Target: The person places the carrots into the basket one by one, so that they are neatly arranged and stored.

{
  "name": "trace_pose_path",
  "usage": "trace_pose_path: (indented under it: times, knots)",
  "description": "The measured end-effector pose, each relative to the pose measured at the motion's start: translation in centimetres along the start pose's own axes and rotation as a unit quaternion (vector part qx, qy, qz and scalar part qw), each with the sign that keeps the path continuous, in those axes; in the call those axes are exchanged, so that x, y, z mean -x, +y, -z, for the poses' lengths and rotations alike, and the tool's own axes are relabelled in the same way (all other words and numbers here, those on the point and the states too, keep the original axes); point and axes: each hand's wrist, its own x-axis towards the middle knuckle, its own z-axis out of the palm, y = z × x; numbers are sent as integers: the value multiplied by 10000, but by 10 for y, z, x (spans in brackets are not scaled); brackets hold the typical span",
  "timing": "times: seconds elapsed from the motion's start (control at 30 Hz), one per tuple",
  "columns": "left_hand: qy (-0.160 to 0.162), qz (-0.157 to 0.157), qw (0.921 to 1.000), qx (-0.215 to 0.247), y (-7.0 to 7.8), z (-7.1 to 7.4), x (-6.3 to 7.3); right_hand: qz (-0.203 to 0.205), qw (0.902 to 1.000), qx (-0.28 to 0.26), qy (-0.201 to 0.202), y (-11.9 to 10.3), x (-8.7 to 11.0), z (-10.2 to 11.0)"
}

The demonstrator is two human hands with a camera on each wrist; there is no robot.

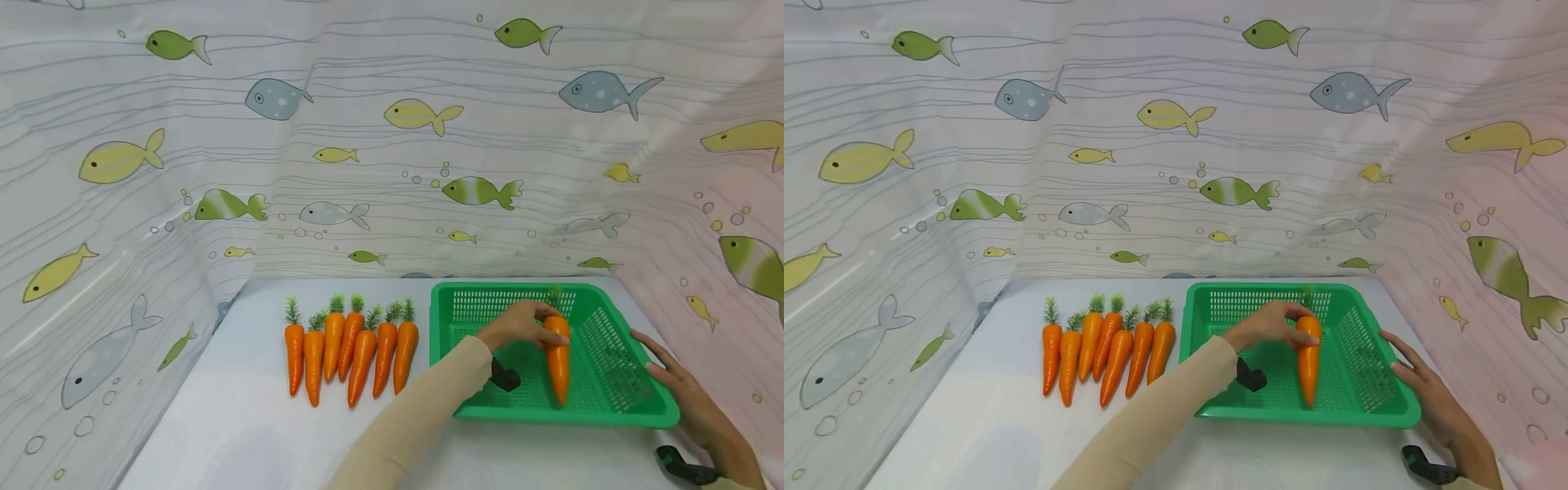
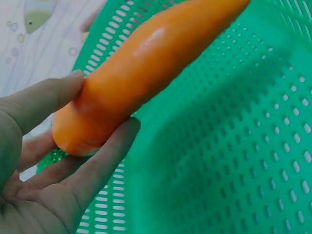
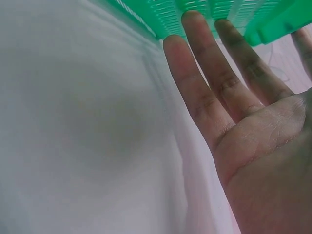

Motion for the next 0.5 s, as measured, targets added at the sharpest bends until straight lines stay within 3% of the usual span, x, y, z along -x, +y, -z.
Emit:
trace_pose_path:
  times: [0.37,0.5]
  knots:
    - [-26,148,9996,-231,-1,-23,0,70,9993,-359,-86,5,0,-3]
    - [35,120,9981,-610,0,-30,-2,52,9995,-315,-22,3,-1,-3]
